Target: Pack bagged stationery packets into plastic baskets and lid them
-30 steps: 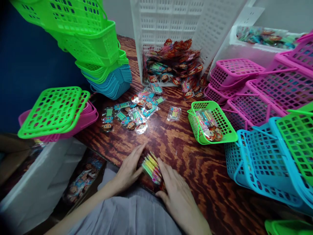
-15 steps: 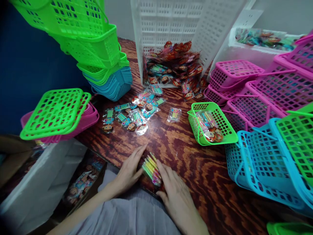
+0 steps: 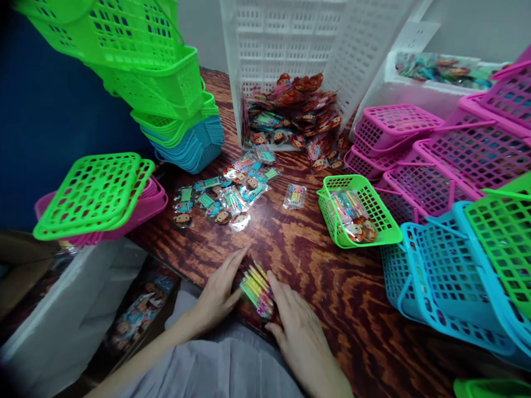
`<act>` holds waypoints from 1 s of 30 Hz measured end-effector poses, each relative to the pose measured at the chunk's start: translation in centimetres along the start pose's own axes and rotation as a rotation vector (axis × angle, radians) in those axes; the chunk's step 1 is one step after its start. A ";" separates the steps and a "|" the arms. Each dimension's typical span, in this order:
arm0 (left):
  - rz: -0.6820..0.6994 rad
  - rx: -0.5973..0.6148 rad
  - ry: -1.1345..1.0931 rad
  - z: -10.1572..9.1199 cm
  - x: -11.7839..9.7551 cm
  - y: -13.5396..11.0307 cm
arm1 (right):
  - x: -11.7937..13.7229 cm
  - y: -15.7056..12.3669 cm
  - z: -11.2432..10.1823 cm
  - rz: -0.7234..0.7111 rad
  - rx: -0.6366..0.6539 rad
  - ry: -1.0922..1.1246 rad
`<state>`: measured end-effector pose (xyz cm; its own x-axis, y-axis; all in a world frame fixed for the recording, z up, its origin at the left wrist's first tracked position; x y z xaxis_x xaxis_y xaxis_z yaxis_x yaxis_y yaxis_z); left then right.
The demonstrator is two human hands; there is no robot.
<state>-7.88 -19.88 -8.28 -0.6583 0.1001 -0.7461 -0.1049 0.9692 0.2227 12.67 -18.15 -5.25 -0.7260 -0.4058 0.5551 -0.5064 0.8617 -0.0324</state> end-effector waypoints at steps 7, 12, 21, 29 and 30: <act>0.018 0.019 0.005 -0.4 0.1 -0.3 | 0.0 0.1 0.1 -0.002 -0.002 0.009; 0.017 0.030 0.015 -0.6 -0.2 0.0 | 0.0 0.2 0.0 -0.009 -0.006 0.025; 0.085 0.021 0.123 -0.7 -1.1 0.8 | -0.6 0.3 0.1 -0.018 0.003 -0.002; 0.626 0.359 0.408 -0.2 -4.4 4.2 | -2.8 2.3 0.8 0.068 0.227 -0.005; 0.624 0.378 0.417 -0.2 -4.3 4.4 | -3.0 2.8 0.3 0.100 0.262 0.055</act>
<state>-5.71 -16.11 -3.95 -0.7422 0.6235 -0.2457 0.5778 0.7811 0.2366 13.30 -14.61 -7.28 -0.7558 -0.2991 0.5825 -0.5413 0.7859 -0.2988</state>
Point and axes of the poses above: each hand's wrist, its own y-axis towards the middle knuckle, its own z-axis out of the palm, x = y × z, the point moved 3 cm from there along y, towards the middle knuckle, and after that the axes turned 14 degrees about -x, right-handed, at the moved point
